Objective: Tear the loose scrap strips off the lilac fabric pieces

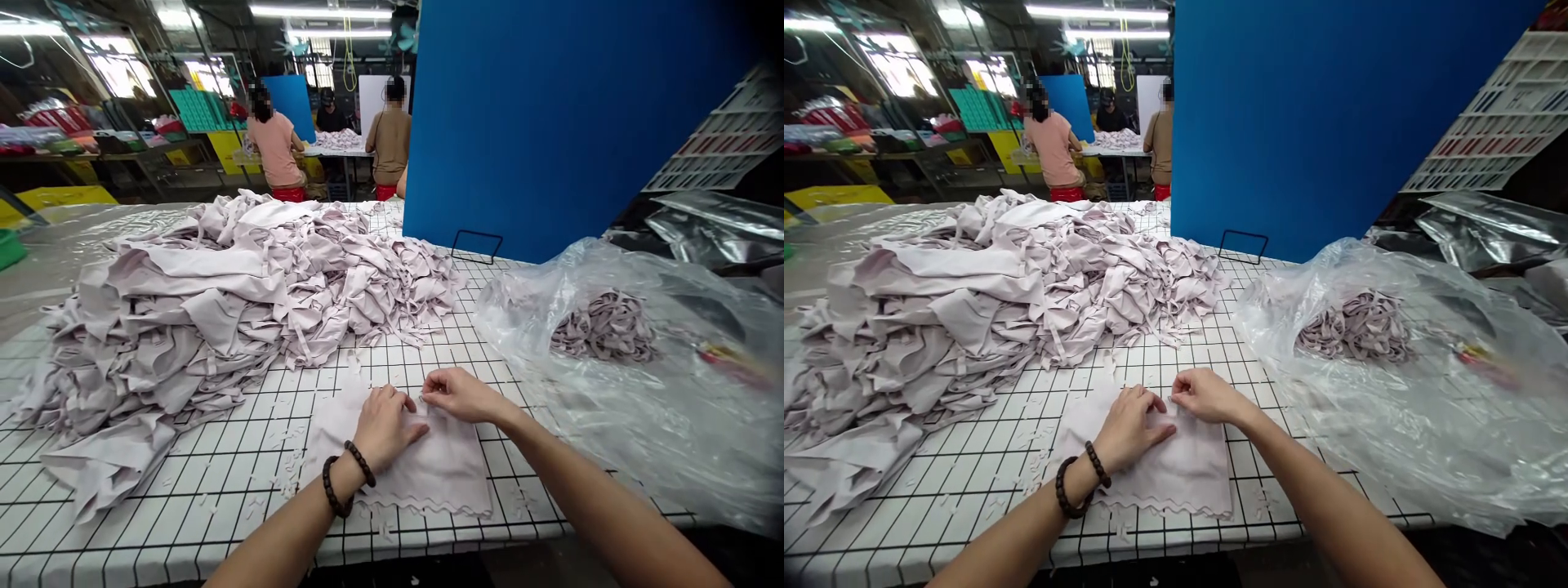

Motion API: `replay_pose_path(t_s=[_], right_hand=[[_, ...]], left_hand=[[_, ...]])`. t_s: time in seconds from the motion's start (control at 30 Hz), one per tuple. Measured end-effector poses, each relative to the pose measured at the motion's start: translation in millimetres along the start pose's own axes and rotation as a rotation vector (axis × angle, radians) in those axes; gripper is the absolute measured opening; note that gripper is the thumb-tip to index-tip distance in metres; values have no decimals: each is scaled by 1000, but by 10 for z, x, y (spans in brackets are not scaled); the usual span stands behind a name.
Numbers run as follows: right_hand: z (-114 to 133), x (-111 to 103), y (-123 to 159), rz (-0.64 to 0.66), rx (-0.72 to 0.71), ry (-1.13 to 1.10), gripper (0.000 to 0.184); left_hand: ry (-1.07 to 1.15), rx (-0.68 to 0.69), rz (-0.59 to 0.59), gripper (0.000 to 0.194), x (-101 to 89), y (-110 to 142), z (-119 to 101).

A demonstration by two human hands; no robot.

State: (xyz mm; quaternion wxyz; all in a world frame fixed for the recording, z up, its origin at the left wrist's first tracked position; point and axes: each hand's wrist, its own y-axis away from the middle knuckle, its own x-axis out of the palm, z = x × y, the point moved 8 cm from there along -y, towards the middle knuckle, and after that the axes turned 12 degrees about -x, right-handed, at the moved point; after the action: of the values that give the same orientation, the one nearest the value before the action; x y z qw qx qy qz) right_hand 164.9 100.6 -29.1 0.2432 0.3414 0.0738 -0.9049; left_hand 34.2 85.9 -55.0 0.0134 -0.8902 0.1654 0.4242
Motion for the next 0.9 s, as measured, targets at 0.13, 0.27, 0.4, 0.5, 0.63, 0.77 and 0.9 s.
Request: replay_pose_path(t_s=[0.13, 0.27, 0.4, 0.5, 0.63, 0.77, 0.9], right_hand=[[86, 145, 49, 33, -7, 78, 14], [77, 211, 48, 64, 14, 57, 14], [96, 228, 40, 81, -6, 90, 15], [128, 225, 34, 77, -36, 154, 14], [152, 222, 29, 74, -55, 209, 13], [166, 238, 26, 115, -64, 254, 13], [229, 239, 13, 150, -99, 347, 13]], left_hand=[[-42, -16, 10, 28, 59, -8, 40], [-42, -24, 12, 28, 67, -25, 52], [-66, -21, 6, 32, 68, -20, 50], [-68, -19, 1, 33, 71, -20, 52], [-67, -9, -7, 34, 76, -23, 54], [-70, -7, -5, 35, 79, -16, 53], [-60, -10, -1, 34, 75, -14, 51]])
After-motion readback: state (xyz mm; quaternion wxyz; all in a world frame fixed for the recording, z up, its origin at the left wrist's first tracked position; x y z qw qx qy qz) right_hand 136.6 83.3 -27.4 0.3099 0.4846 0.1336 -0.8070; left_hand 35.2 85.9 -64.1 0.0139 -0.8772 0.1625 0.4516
